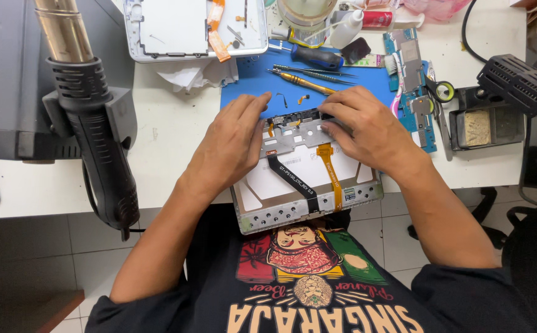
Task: The person assembles a tablet by placing red plastic side pieces onto the chassis, then installing the motherboard and connecting ribbon cables. The person works at a bench with various tools and parts visible.
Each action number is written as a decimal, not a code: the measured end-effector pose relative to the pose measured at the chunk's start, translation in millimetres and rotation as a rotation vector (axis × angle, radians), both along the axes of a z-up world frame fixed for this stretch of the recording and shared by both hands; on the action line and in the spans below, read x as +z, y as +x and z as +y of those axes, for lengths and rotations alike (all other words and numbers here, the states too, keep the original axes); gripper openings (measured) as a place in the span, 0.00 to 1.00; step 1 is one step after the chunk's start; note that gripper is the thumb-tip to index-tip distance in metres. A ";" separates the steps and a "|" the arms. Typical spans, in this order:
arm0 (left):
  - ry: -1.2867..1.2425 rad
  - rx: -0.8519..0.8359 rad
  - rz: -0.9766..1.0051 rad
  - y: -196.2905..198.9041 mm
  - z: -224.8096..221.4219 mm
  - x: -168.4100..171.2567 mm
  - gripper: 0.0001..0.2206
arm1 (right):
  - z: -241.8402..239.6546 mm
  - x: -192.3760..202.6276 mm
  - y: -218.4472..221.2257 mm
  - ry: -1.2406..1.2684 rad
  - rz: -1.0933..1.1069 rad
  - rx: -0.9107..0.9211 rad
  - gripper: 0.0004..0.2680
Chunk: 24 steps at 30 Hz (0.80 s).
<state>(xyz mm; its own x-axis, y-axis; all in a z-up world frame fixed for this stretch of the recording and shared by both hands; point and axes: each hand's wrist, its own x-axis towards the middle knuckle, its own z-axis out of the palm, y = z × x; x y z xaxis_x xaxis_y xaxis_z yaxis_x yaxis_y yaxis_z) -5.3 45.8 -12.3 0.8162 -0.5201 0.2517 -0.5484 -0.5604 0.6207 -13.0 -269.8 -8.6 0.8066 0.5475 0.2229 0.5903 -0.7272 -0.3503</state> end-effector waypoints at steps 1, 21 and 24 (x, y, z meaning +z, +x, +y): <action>0.001 0.001 0.001 0.2 -1.2 -0.6 0.22 | -0.5 -0.3 -0.6 0.001 0.001 0.001 0.07; -0.532 0.265 0.060 -42.4 -12.2 -24.8 0.21 | 13.9 -9.2 -33.3 0.365 0.030 -0.167 0.10; -0.623 0.251 0.104 -40.0 -12.8 -27.4 0.22 | 20.5 -1.9 -34.7 0.401 0.043 -0.201 0.10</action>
<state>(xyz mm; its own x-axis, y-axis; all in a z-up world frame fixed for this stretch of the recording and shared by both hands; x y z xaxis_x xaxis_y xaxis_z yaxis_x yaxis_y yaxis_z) -45.3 33.0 -39.7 0.9294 -0.0952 0.3567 -0.3685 -0.1836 0.9113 -47.7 -249.3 -10.6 0.9011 0.2561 0.3499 0.4303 -0.6273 -0.6491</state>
